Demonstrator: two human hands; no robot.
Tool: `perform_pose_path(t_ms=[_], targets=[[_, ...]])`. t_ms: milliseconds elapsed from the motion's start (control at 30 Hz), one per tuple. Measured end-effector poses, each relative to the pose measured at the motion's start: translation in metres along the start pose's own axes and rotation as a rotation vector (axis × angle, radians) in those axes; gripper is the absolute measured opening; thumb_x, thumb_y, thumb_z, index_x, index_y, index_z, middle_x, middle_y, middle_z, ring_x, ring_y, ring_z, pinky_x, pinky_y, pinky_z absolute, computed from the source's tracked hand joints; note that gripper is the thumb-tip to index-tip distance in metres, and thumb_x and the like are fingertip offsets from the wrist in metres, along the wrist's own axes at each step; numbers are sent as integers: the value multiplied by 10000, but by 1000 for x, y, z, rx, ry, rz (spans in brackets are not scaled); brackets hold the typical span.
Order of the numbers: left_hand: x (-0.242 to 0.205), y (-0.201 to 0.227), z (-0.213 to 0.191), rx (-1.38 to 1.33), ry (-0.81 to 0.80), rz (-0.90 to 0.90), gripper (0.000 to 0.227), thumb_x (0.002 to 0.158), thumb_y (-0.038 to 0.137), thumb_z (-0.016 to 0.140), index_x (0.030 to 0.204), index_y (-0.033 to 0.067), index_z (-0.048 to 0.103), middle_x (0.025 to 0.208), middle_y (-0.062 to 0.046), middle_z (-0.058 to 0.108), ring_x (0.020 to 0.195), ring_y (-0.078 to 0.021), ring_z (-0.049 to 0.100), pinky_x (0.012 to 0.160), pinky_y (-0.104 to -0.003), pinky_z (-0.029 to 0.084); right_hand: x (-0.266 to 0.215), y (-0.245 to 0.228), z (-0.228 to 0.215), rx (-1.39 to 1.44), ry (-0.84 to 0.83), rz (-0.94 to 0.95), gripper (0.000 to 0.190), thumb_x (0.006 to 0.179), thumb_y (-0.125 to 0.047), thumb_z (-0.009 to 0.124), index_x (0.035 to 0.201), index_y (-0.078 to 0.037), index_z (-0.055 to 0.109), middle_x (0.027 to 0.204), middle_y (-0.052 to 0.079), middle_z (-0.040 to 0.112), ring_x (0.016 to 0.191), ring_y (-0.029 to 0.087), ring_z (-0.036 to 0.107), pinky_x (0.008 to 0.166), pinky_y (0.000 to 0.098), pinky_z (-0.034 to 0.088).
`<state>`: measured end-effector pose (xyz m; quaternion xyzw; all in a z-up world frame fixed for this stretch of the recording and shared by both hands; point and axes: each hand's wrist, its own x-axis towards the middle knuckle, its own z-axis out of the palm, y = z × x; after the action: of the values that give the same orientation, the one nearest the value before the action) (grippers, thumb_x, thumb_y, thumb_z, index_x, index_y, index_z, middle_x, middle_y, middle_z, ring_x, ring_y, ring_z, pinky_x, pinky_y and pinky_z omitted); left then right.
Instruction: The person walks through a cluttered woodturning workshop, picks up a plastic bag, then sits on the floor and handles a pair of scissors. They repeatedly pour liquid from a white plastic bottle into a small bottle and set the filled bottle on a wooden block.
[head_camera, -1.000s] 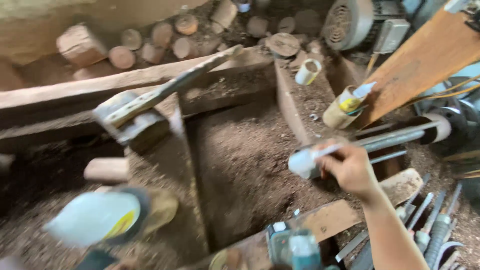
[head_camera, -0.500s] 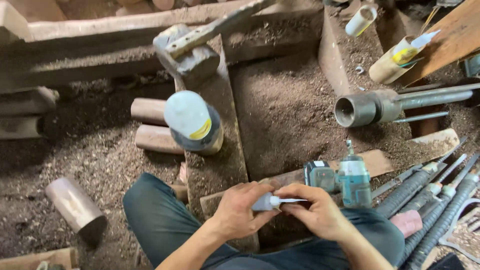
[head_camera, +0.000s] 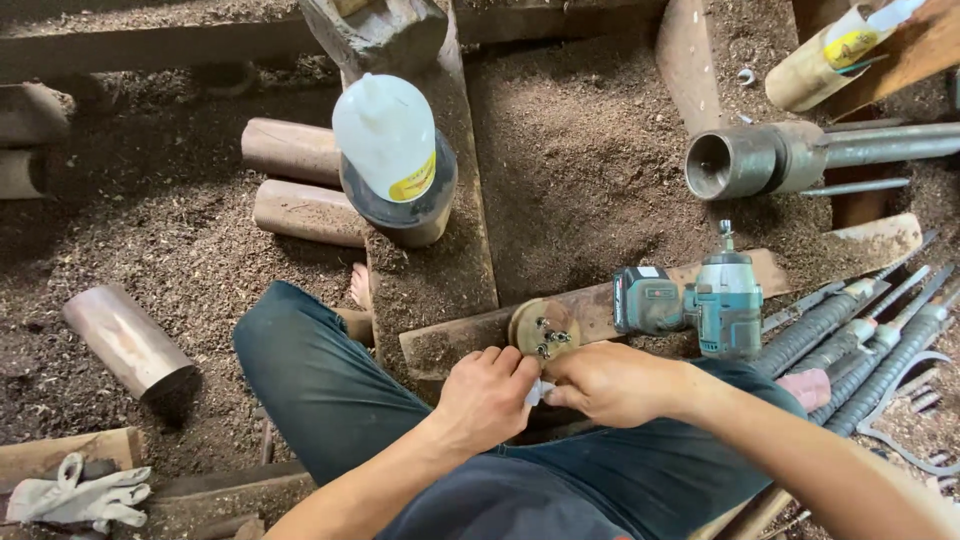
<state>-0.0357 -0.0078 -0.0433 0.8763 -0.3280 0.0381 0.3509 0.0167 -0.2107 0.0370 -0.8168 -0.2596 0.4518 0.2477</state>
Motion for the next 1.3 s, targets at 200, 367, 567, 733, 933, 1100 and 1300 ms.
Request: perform_pose_path(t_ms=[200,367,567,733,933,1100,1300], targets=[[3,2,11,40,71,-42,252,697,149,716,910,70,608,784,-94,600,719,-291,637,643,-420,505,0,-9,-6,-137,-17,11,271,932,-307,626,978,-43,664,982,196,698,1012,429,635,835,540,488],[5,2,13,44,84,-81,213,711,140,716,879,79,600,766,-96,608,695,-294,649,616,-429,509,-4,-15,0,-280,62,9,253,917,-299,646,892,-48,672,892,171,708,921,416,661,810,538,498],[6,0,13,-26,25,-107,235,690,140,734,856,67,584,745,-110,616,674,-313,661,590,-447,524,-8,-13,11,-286,243,-52,213,869,-258,678,896,-46,667,851,142,681,850,396,665,743,497,527],[7,-1,1,-146,-16,-151,213,736,144,733,894,53,622,775,-145,652,695,-355,679,596,-476,533,-8,-4,20,-311,351,-140,215,886,-255,673,906,-41,662,865,144,663,852,388,663,719,475,537],[20,1,-12,-301,4,-480,292,704,268,812,952,148,715,759,-141,743,698,-310,752,602,-417,581,-54,-50,-55,-174,500,-81,411,887,-364,697,1213,-114,696,951,152,730,887,379,694,716,492,540],[-33,-69,11,-374,79,-672,479,720,189,846,1138,67,646,919,-153,740,796,-224,713,739,-364,569,-171,52,-96,249,1196,-199,259,1105,-186,617,1305,-22,613,1004,73,710,921,159,705,851,333,606],[-173,-302,87,-328,200,-777,510,740,-16,785,1189,-80,553,959,-241,689,817,-284,704,805,-404,582,-166,324,27,341,1499,790,300,996,-291,588,1149,-39,642,954,138,665,818,250,617,722,419,507]])
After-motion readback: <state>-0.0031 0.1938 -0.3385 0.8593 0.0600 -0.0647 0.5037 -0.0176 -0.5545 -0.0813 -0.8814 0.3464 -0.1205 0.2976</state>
